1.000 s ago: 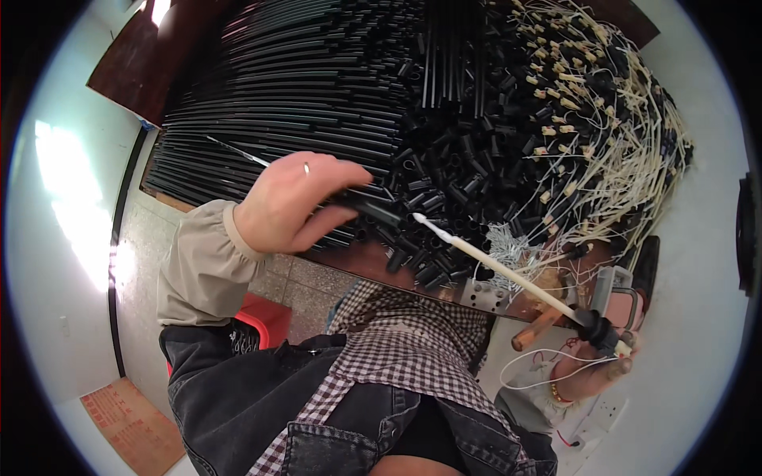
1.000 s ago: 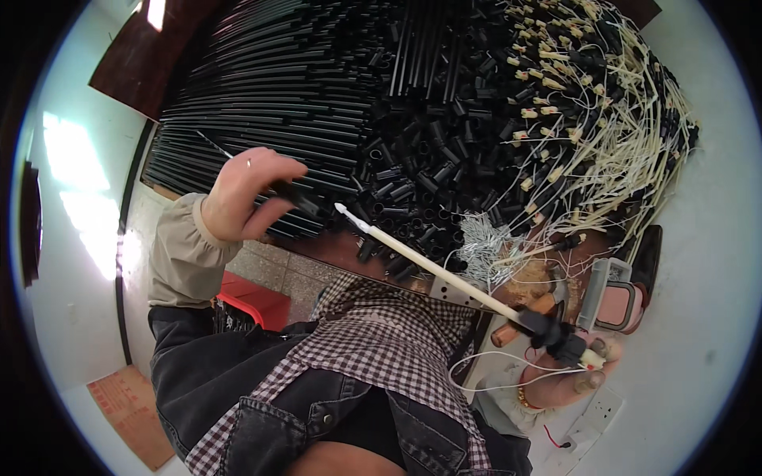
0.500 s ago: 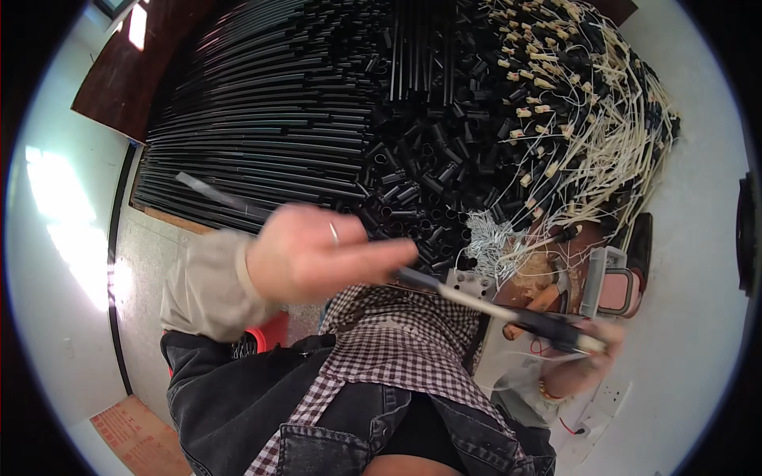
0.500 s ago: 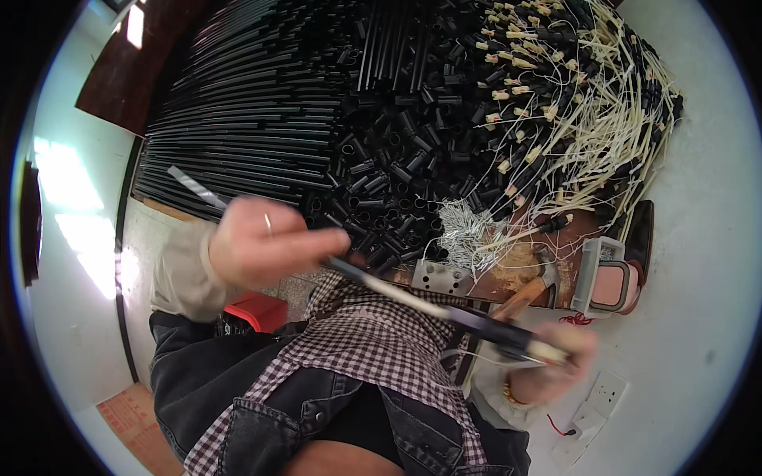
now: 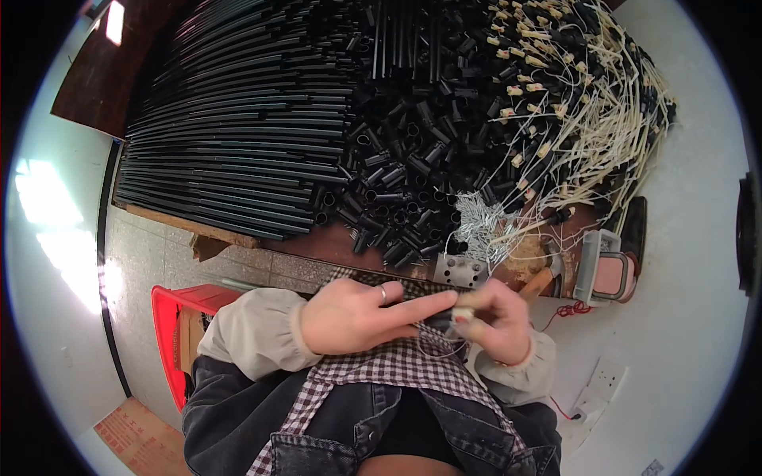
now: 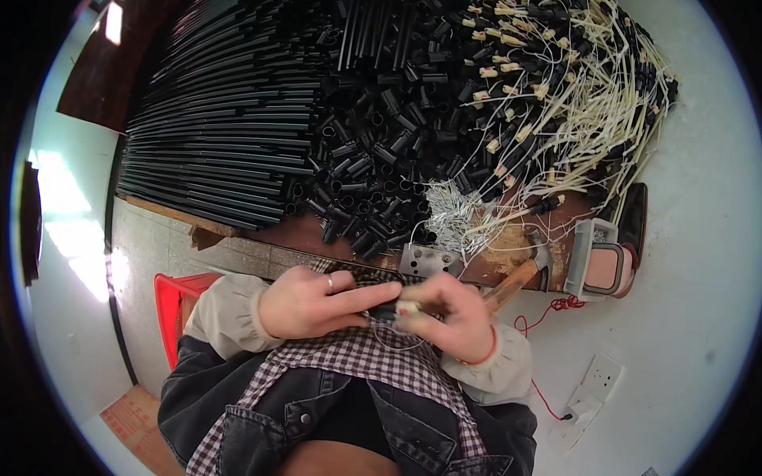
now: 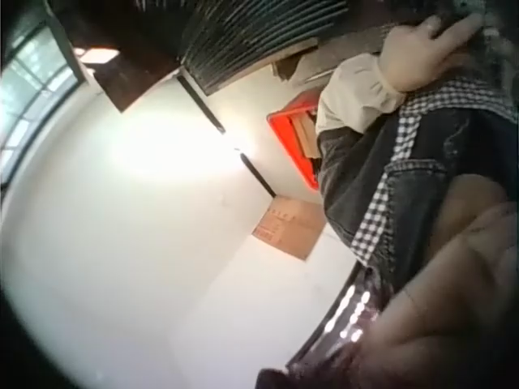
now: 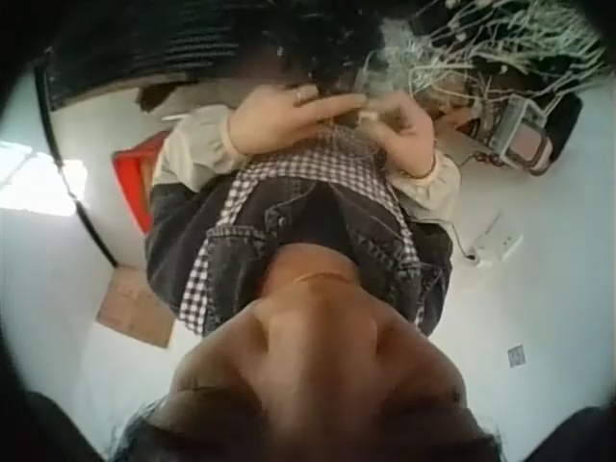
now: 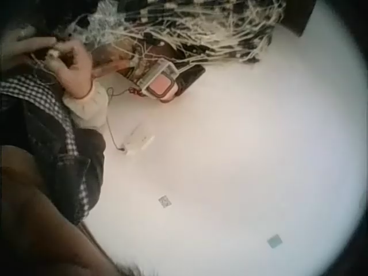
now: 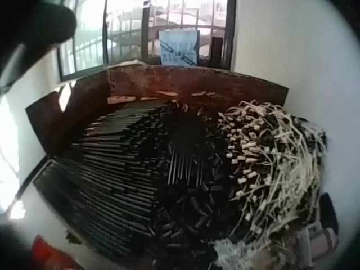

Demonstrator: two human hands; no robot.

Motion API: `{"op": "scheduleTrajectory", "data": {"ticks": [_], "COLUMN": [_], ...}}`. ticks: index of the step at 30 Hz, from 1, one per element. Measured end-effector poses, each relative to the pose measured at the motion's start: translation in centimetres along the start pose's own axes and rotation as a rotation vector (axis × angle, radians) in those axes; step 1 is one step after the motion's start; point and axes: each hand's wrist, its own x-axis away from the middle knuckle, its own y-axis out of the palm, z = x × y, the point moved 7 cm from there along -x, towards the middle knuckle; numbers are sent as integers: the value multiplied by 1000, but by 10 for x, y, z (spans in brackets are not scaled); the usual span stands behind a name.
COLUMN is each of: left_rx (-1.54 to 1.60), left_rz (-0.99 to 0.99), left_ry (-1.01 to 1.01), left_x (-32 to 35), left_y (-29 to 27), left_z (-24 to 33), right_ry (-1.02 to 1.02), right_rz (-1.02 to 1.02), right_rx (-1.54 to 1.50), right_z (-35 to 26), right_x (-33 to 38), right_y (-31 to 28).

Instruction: Assembling black industrial tubes with white wiring and connectors using manual insertion and a hammer.

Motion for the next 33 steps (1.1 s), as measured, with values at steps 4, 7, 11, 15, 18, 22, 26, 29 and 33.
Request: {"op": "scheduleTrajectory", "data": {"ticks": [4,7,11,15,18,22,26,29,33], "left_rx": [308,511,533,-11,232,284,249,217,232], "left_rz": [204,158,184,382,147,151,254,292,263], "left_ry": [-63,-38,-17,-52,-320,-460,-537,-515,-496], "left_x": [-2,2,2,11,34,50,59,52,41], "left_y": [24,36,32,11,37,45,38,27,27], "left_z": [-5,-12,-14,-12,-41,-57,-58,-57,-57], "right_ry": [198,12,-359,-432,-339,-14,-26,-166,-51], "right_rz": [-98,-115,234,-73,-218,72,127,228,130], "right_rx": [-55,231,303,451,583,994,1203,1118,1065], "right_z": [13,-14,-45,-65,-65,-9,36,34,40], "right_x": [-11,-12,-4,-12,-40,-106,-129,-126,-127], "right_y": [17,19,-8,7,19,-31,-47,-59,-43]}}
